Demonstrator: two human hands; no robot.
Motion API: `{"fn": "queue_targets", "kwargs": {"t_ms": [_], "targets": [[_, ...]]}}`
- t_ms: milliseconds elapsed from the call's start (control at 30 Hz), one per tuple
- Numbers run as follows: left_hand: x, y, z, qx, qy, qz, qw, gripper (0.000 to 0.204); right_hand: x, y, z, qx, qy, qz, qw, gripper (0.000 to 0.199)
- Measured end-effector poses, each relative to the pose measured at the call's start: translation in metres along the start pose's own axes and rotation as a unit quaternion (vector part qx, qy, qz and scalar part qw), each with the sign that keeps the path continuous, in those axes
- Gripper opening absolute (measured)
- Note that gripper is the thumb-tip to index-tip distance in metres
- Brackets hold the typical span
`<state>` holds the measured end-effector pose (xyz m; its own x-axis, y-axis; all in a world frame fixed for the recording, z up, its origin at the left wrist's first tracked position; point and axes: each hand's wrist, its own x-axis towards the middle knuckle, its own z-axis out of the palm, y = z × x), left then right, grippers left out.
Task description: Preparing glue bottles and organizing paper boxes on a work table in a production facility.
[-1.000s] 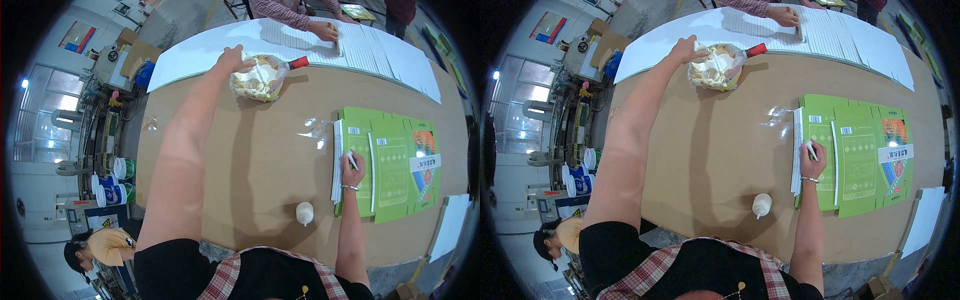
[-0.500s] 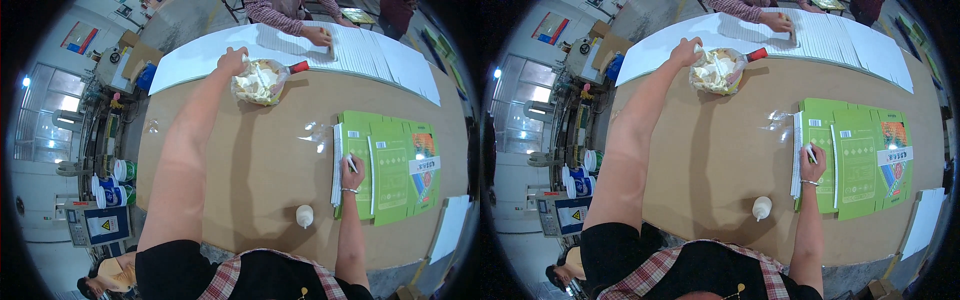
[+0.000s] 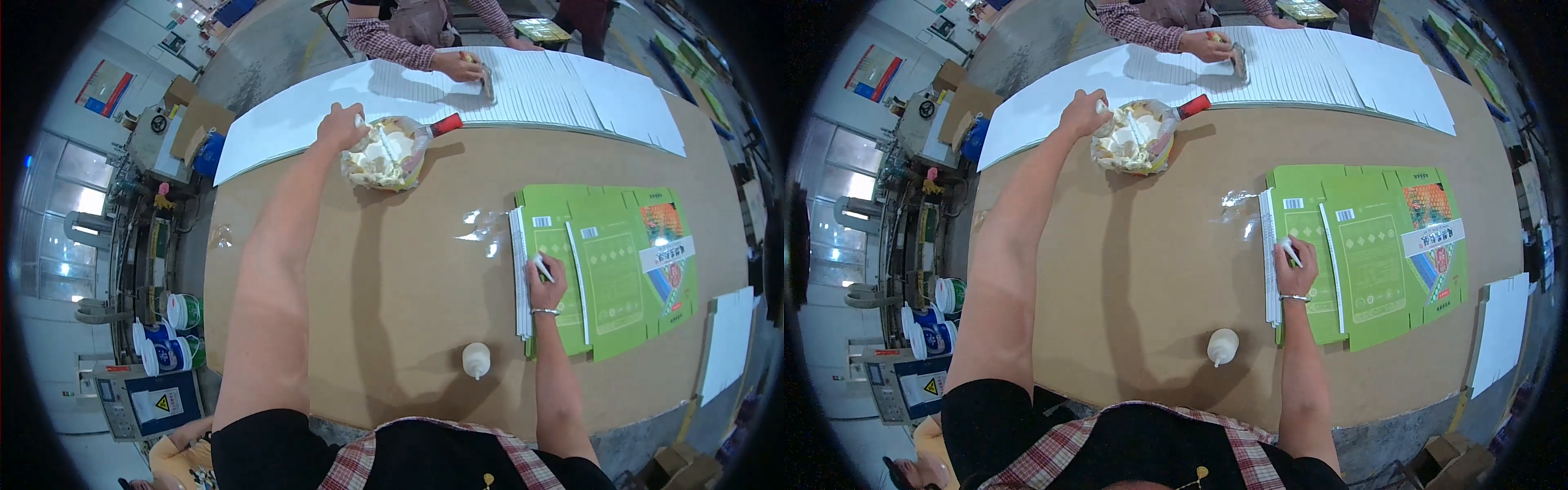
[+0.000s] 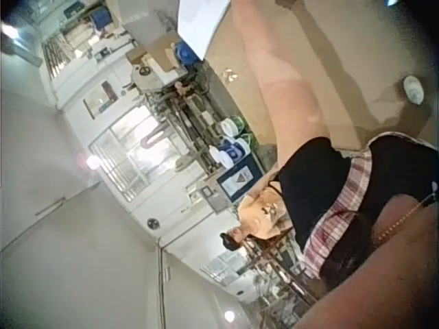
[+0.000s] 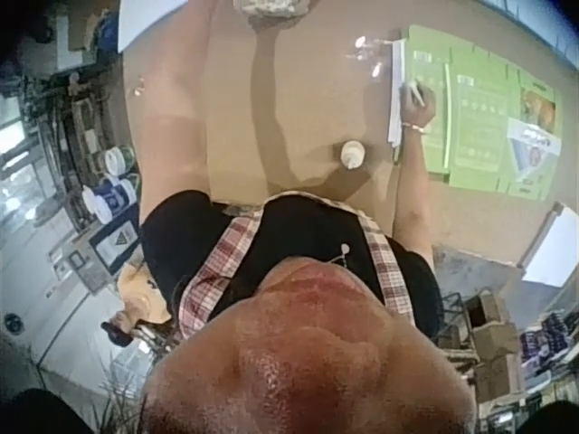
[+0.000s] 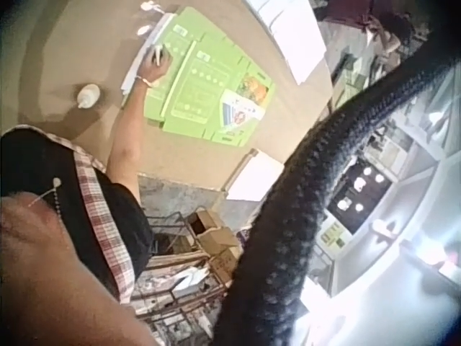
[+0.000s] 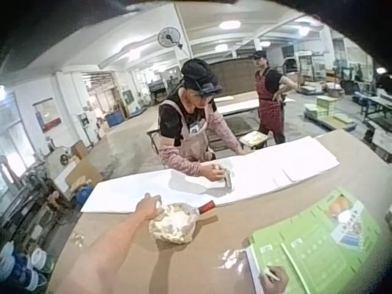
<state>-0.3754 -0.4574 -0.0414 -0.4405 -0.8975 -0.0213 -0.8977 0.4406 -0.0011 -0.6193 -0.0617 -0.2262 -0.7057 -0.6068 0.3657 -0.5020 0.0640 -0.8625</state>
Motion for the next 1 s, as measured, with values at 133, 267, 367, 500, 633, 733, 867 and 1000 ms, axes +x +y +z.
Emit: {"fn": "queue_targets", "kwargs": {"t_ms": [133, 267, 367, 500, 633, 733, 867, 1000], "targets": [[0.001, 0.003, 0.000, -0.001, 0.013, 0.022, 1.000, 0.029, 0.001, -0.004, -0.002, -0.005, -0.002, 0.003, 1.000, 0.026], [0.001, 0.006, 0.001, 0.001, 0.023, 0.020, 1.000, 0.024, 0.001, -0.001, -0.002, 0.007, -0.006, 0.020, 1.000, 0.026], [-0.001, 0.007, -0.001, -0.001, 0.031, 0.018, 0.999, 0.023, 0.001, -0.001, -0.002, 0.002, -0.002, 0.011, 1.000, 0.026], [-0.001, 0.006, -0.003, 0.008, 0.040, 0.021, 0.999, 0.024, 0.002, -0.005, -0.001, 0.006, -0.002, 0.011, 1.000, 0.026], [-0.001, 0.007, -0.005, 0.012, 0.050, 0.026, 0.998, 0.023, 0.002, -0.002, -0.003, -0.004, -0.004, -0.004, 1.000, 0.026], [-0.001, 0.009, -0.007, 0.014, 0.045, 0.023, 0.999, 0.022, 0.002, -0.001, -0.003, -0.018, 0.000, -0.013, 1.000, 0.026], [0.000, 0.005, -0.009, 0.024, 0.050, 0.030, 0.998, 0.022, 0.000, 0.000, -0.001, 0.000, -0.005, 0.009, 1.000, 0.026], [0.000, 0.009, -0.013, 0.021, 0.048, 0.029, 0.998, 0.022, 0.000, 0.002, -0.001, 0.007, -0.001, 0.005, 1.000, 0.026]]}}
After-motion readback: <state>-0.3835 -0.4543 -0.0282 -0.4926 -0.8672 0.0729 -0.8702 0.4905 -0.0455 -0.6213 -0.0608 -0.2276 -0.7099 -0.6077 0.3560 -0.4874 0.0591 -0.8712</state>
